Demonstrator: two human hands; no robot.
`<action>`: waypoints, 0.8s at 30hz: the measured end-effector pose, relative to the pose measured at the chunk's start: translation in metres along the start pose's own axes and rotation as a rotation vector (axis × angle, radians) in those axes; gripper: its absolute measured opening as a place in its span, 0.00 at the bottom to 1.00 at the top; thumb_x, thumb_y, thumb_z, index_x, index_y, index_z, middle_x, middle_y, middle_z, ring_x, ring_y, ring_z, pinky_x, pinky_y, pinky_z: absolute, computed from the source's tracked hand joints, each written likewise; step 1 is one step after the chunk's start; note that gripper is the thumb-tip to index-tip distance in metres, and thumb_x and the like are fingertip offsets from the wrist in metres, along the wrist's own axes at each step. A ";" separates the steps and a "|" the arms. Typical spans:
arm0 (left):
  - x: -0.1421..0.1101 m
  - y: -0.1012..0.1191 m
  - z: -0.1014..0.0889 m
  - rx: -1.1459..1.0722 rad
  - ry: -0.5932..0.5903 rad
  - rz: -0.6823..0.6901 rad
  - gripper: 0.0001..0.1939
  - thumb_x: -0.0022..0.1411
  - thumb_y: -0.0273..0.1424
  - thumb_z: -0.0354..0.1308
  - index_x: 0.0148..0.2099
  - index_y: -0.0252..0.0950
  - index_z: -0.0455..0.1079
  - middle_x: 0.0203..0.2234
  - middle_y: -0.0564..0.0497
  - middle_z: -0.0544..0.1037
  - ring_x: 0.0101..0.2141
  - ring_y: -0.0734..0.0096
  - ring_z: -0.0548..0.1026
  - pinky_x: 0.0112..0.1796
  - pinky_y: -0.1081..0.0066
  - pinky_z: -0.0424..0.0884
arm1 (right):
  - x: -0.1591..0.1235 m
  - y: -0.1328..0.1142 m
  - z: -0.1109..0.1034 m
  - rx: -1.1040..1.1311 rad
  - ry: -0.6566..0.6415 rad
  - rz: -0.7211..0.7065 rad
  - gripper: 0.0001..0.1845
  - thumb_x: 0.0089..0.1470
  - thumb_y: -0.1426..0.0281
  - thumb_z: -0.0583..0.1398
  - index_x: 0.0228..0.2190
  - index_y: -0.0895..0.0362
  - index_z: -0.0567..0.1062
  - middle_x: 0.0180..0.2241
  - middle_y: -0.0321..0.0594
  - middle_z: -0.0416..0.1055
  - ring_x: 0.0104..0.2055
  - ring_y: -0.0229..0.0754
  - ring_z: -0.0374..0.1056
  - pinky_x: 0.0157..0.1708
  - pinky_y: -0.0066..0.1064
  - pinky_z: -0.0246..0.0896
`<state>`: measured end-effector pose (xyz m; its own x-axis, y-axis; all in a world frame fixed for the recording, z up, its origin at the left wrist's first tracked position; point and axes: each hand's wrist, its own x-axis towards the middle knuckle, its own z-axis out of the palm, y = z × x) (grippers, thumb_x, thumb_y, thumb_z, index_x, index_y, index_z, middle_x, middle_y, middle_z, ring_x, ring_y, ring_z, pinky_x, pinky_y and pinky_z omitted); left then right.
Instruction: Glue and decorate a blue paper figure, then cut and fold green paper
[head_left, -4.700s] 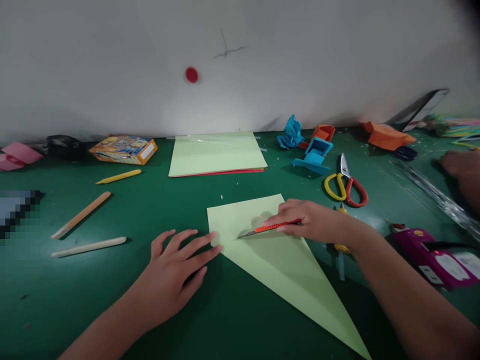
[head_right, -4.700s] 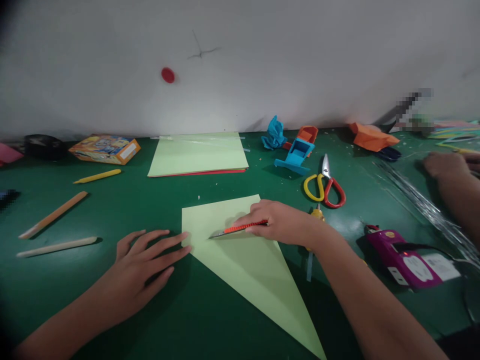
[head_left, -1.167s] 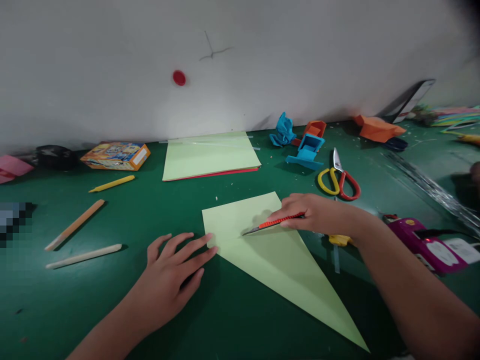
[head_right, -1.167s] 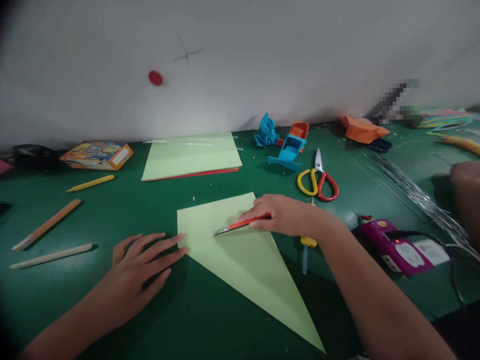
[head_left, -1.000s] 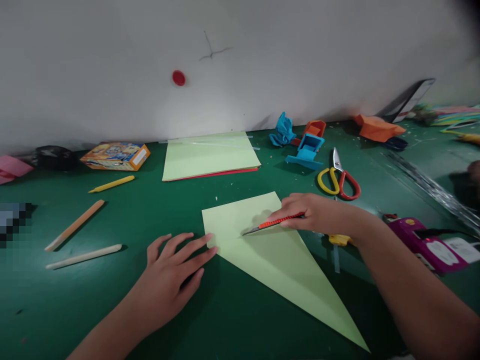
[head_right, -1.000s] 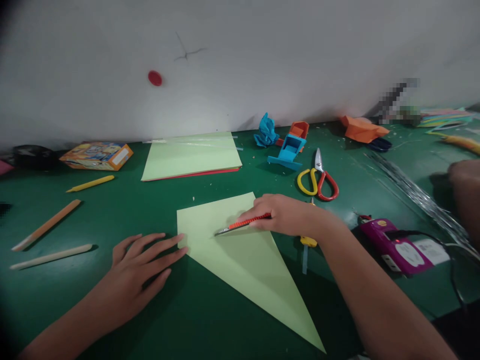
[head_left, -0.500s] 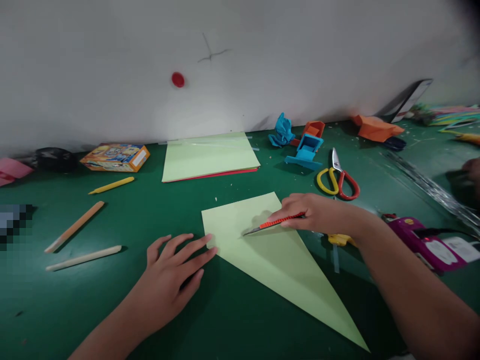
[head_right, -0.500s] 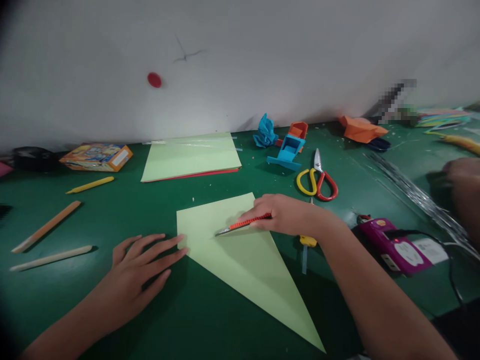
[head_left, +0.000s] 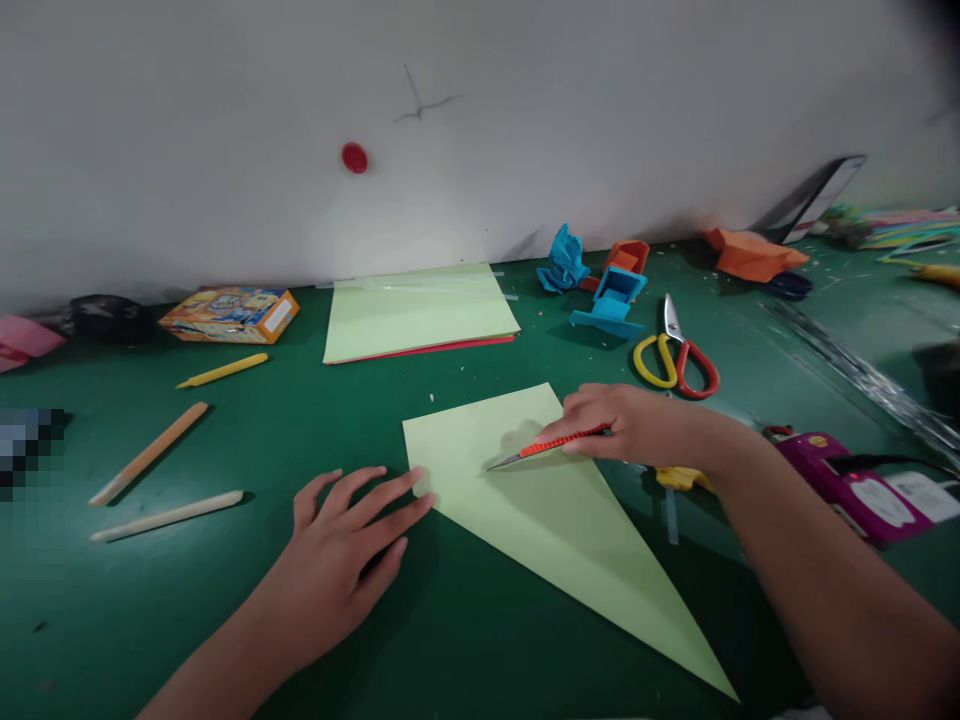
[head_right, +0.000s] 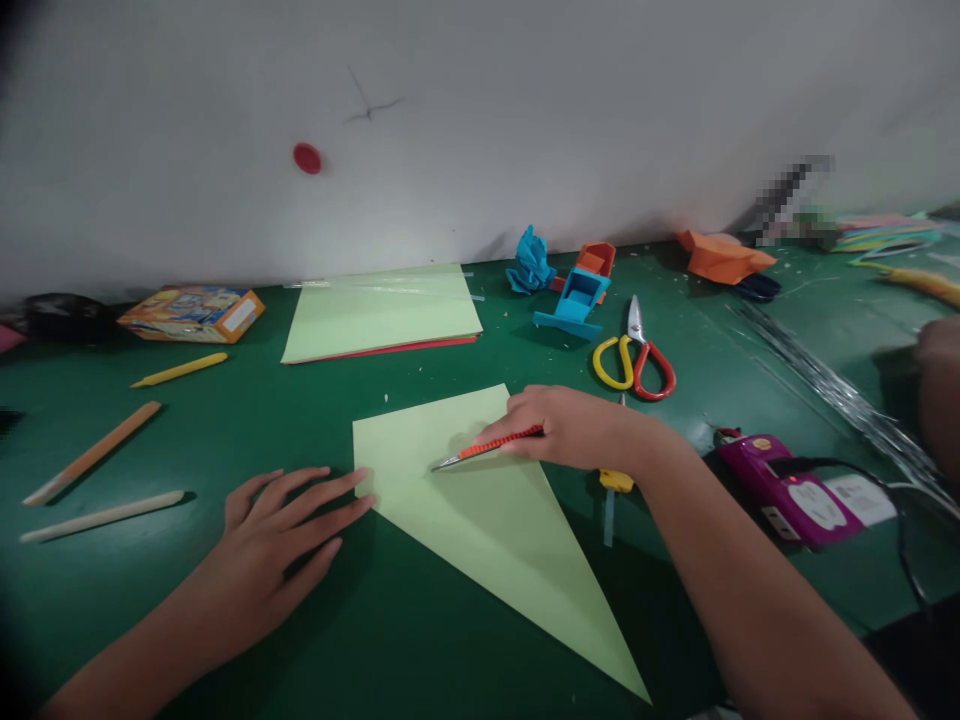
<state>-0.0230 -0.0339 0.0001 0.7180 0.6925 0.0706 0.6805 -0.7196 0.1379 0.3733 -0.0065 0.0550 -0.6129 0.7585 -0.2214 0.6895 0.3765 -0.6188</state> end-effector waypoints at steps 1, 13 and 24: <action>0.000 0.000 0.000 -0.002 -0.001 0.008 0.27 0.74 0.31 0.49 0.69 0.62 0.61 0.67 0.60 0.67 0.63 0.49 0.65 0.62 0.42 0.56 | 0.000 0.000 0.000 0.000 0.004 -0.001 0.22 0.68 0.51 0.53 0.58 0.36 0.76 0.39 0.42 0.74 0.45 0.50 0.67 0.45 0.39 0.62; -0.001 -0.002 0.000 0.003 -0.003 0.021 0.27 0.73 0.31 0.50 0.69 0.62 0.61 0.67 0.59 0.68 0.63 0.51 0.65 0.62 0.44 0.56 | -0.001 0.005 0.000 0.007 0.009 0.013 0.23 0.68 0.49 0.54 0.57 0.37 0.76 0.39 0.43 0.74 0.44 0.49 0.67 0.44 0.39 0.62; 0.000 0.000 0.000 -0.006 0.000 -0.001 0.27 0.74 0.31 0.49 0.69 0.62 0.61 0.66 0.60 0.68 0.63 0.49 0.65 0.61 0.41 0.57 | -0.003 0.002 -0.002 0.003 0.029 0.011 0.22 0.67 0.49 0.55 0.57 0.36 0.76 0.38 0.42 0.75 0.41 0.48 0.68 0.43 0.38 0.64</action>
<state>-0.0228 -0.0335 0.0003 0.7171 0.6934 0.0703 0.6805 -0.7184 0.1441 0.3774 -0.0066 0.0556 -0.5940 0.7777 -0.2059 0.6949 0.3670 -0.6184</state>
